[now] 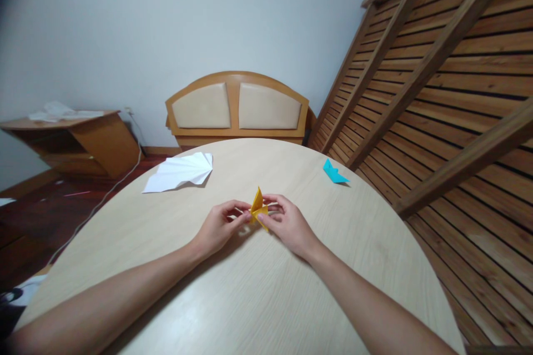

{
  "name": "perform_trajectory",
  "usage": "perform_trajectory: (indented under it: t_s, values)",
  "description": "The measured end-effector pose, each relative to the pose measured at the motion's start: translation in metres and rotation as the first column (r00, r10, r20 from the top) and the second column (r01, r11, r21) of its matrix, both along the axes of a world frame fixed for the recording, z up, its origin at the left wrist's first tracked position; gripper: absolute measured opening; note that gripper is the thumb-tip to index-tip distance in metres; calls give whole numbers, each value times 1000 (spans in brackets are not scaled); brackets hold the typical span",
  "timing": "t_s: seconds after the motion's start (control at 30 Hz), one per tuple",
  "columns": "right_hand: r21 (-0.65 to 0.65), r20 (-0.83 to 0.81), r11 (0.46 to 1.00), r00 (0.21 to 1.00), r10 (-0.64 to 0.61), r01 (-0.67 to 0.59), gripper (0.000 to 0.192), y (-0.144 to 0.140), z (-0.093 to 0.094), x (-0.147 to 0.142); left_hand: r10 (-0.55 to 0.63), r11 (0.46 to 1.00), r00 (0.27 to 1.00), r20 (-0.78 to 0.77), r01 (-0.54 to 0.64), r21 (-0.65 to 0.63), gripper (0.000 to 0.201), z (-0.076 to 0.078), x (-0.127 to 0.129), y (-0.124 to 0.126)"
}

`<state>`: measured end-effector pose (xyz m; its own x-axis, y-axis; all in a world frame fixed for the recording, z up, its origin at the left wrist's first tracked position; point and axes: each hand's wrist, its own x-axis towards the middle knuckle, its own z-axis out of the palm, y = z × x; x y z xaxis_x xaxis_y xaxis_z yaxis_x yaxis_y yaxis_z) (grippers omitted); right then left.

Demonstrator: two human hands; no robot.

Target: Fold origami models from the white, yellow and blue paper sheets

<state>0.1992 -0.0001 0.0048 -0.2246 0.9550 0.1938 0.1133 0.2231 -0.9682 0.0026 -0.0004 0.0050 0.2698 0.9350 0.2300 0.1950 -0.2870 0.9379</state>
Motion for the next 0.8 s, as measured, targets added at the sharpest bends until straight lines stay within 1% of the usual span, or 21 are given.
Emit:
perform_trajectory:
  t_s: [0.13,0.27,0.33,0.4,0.47,0.6,0.67,0.8]
  values:
    - [-26,26,999,999,45,-45,49,-1,-2,-1,2,999,997,-79,2,51,20,-2,0,0]
    - [14,71,997,995,73,-74,53,-3,-2,-3,74,984,978,-193,-40,175,14,-4,-3,2]
    - [29,95,997,993,75,-78,54,-4,-2,-3,89,971,974,-210,-37,238,11,-5,-4,2]
    - [41,121,996,990,77,-82,54,-4,-2,-2,69,962,979,-189,-16,271,11,-5,-4,3]
    - [57,144,994,986,86,-95,54,-4,-1,-1,25,964,988,-154,17,267,14,-5,-4,3]
    - [80,173,990,980,102,-118,57,-3,-2,1,-87,979,992,-91,102,174,17,-4,-2,1]
    - [91,176,988,979,105,-123,57,-3,-3,2,-107,982,992,-68,116,148,19,-3,-1,1]
    - [110,164,985,980,112,-131,53,-2,-4,3,-114,983,992,-59,121,138,21,-3,-1,0]
